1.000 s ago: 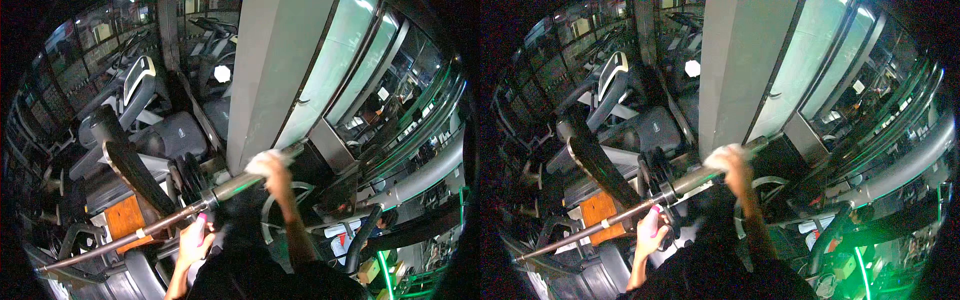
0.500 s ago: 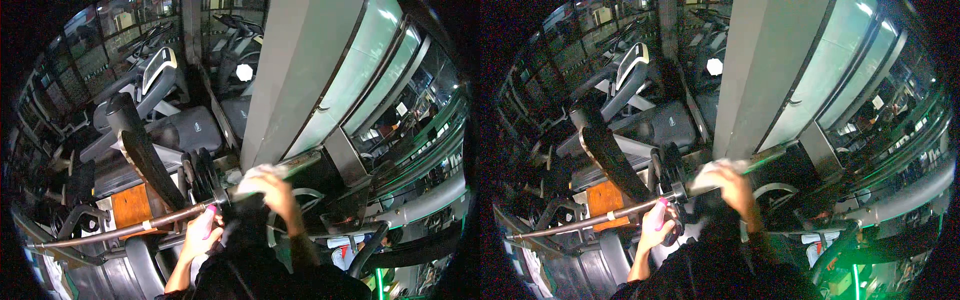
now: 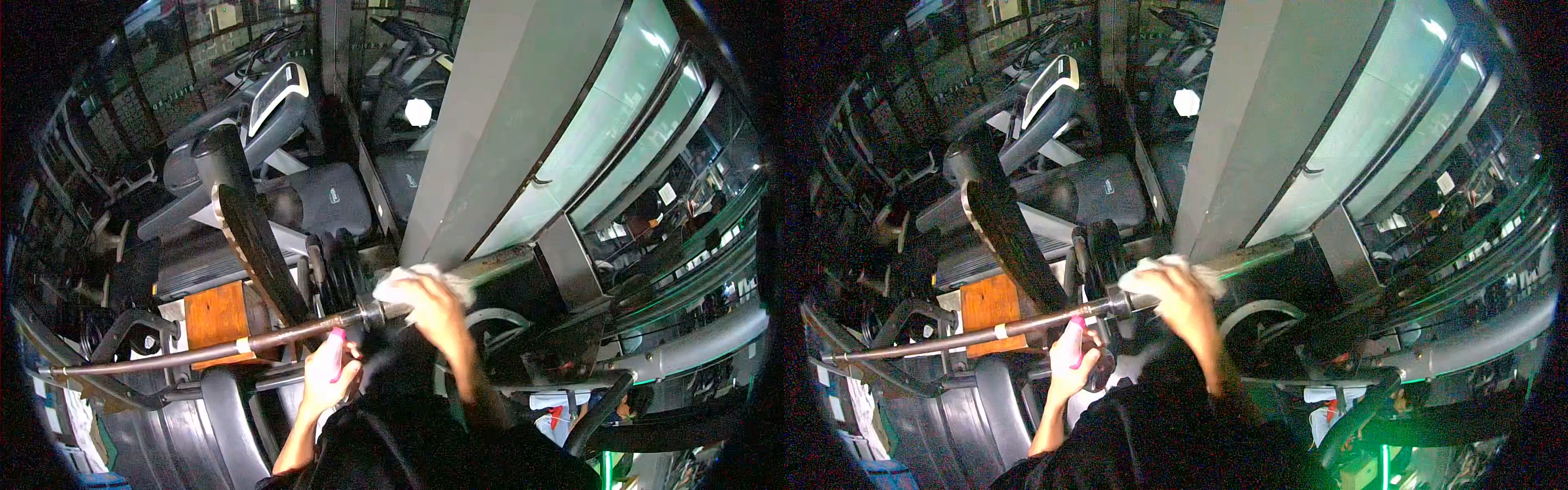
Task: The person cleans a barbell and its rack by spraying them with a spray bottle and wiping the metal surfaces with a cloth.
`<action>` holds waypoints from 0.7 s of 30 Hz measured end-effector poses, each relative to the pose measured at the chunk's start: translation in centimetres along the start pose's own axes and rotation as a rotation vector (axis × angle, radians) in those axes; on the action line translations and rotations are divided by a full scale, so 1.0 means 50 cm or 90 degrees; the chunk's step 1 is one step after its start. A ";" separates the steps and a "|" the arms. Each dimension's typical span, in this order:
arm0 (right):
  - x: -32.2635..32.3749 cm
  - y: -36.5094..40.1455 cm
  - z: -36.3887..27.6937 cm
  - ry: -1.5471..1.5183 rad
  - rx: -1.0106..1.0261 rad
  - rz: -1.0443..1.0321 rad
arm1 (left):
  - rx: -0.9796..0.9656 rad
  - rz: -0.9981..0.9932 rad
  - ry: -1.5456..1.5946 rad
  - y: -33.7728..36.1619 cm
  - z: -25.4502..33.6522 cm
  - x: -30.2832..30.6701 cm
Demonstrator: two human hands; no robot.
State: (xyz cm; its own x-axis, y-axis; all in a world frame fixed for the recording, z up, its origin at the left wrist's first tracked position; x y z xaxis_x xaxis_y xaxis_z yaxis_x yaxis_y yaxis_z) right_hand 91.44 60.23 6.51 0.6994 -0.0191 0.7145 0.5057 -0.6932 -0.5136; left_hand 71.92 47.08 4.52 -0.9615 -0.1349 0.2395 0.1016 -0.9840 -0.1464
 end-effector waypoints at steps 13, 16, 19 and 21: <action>-0.038 -0.029 0.010 -0.015 -0.031 -0.054 | 0.005 0.066 0.033 0.050 -0.024 -0.006; -0.063 -0.019 -0.056 0.028 -0.001 0.009 | 0.072 0.034 0.110 0.041 -0.017 -0.014; -0.011 -0.001 -0.015 0.100 0.018 -0.031 | 0.046 0.022 0.034 0.037 -0.028 -0.014; 0.060 -0.002 0.042 0.069 -0.006 0.028 | -0.026 -0.012 -0.095 0.039 -0.039 -0.008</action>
State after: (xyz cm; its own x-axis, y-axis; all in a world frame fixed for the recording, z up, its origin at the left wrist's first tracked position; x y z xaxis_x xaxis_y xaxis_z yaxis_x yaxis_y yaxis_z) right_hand 94.54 61.75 7.73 0.6622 -0.1265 0.7385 0.4710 -0.6963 -0.5416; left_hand 72.00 45.47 2.28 -0.9141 -0.1349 0.3823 0.0702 -0.9814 -0.1784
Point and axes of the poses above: each hand's wrist, its own y-axis away from the middle knuckle, its own x-axis out of the back of the hand, z = x × y, the point moved 1 cm from there along -y, towards the middle knuckle, and after that the axes turned 3 degrees about -y, right-handed, at the moved point
